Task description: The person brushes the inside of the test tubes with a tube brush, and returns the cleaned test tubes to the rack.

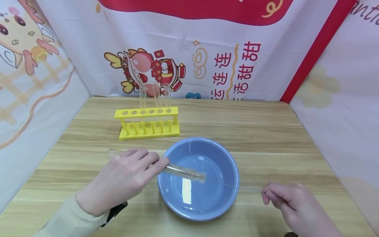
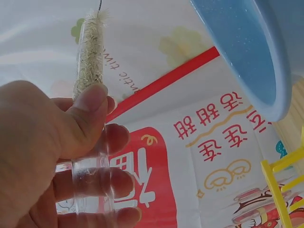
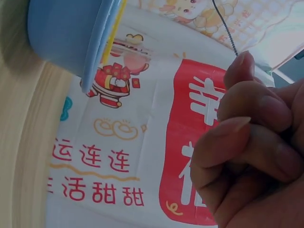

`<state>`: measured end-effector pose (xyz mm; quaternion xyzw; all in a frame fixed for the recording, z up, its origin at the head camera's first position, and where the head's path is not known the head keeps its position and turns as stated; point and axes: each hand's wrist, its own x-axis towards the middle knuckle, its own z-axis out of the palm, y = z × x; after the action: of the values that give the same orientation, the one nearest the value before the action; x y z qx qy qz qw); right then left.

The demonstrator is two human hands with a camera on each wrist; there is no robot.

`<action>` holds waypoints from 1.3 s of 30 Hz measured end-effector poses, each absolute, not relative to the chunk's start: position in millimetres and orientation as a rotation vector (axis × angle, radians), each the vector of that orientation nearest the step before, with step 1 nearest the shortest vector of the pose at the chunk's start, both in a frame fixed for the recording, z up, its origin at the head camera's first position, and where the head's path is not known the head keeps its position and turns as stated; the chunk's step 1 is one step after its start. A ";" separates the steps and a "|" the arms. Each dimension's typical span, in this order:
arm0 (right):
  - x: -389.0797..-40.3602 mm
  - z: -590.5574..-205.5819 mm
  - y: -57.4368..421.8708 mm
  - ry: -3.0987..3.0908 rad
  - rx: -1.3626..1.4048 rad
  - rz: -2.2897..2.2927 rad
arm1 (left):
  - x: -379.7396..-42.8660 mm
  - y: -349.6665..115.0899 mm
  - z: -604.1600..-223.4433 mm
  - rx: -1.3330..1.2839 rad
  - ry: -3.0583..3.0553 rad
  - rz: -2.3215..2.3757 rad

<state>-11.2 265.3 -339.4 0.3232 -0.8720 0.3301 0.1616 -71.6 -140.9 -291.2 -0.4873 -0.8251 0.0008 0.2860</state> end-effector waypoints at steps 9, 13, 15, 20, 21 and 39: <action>-9.0 -341.9 257.7 -2.625 0.814 1.021 | -71.5 -140.5 -291.6 -1.294 -2.217 0.008; -10.2 -341.9 256.3 -2.663 0.814 1.086 | -72.9 -141.1 -292.3 -1.288 -2.217 0.013; -11.3 -341.8 255.5 -2.692 0.815 1.130 | -73.9 -141.1 -292.7 -1.286 -2.216 0.013; -14.5 -343.3 254.0 -2.718 0.834 1.233 | -76.4 -140.7 -293.3 -1.281 -2.218 0.005; -15.2 -343.8 254.0 -2.712 0.843 1.253 | -76.9 -140.5 -293.5 -1.278 -2.216 0.007; -26.0 -339.7 209.7 -2.619 1.023 1.555 | -75.1 -103.3 -308.7 -1.369 -2.034 0.099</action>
<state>-26.0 209.7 -339.7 0.3183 -0.8146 0.4835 -0.0358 -75.1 -103.3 -308.7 -0.5253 -0.7805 0.0381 0.3369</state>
